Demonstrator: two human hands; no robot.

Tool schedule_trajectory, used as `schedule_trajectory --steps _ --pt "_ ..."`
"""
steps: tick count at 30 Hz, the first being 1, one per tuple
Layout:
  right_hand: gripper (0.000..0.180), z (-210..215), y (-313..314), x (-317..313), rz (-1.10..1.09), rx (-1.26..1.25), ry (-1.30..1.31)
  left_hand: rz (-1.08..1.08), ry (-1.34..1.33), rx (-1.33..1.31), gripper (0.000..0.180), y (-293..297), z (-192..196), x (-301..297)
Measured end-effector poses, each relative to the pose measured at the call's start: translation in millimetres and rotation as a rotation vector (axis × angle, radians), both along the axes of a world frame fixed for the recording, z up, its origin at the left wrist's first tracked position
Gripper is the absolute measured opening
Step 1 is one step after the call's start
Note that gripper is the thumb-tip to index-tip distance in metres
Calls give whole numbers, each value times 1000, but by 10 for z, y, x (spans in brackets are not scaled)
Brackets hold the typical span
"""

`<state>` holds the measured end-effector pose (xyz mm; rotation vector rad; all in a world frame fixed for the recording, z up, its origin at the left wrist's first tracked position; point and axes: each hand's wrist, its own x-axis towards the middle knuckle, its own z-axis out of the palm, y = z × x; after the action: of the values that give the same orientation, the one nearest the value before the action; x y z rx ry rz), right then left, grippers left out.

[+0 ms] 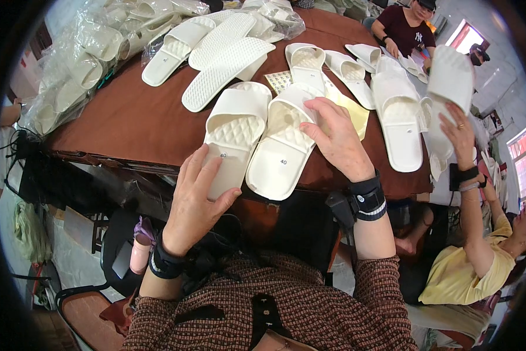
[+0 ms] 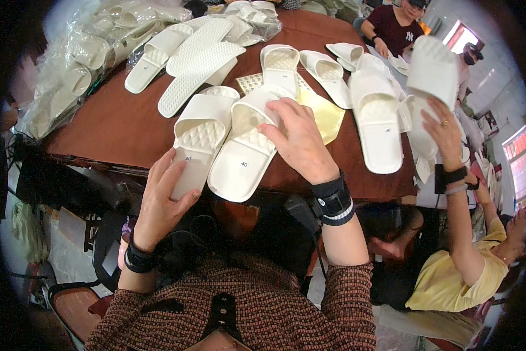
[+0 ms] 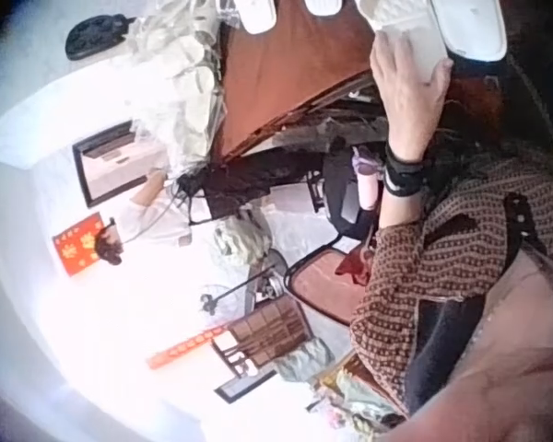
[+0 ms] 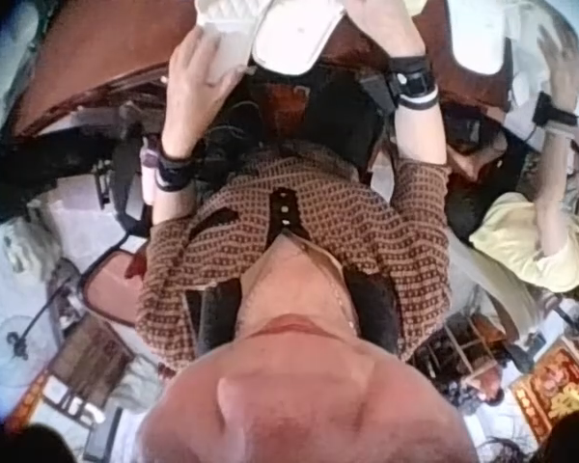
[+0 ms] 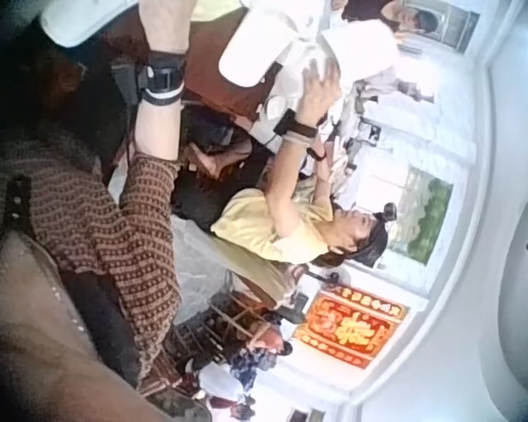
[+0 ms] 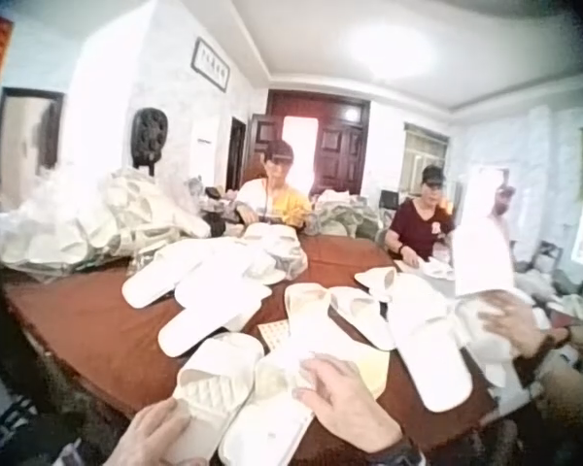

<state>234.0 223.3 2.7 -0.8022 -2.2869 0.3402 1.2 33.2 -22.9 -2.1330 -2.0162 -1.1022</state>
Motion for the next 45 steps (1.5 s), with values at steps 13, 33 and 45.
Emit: schedule_trajectory --steps 13,33,45 --pt "42 -58 -48 -35 7 -43 22 -105 -74 -84 78 -182 -15 -89" --pt "20 5 -499 -16 -20 -138 257 -210 204 -6 53 46 137 203" --pt "21 -74 -653 21 90 -252 146 -270 293 -45 53 215 146 361"
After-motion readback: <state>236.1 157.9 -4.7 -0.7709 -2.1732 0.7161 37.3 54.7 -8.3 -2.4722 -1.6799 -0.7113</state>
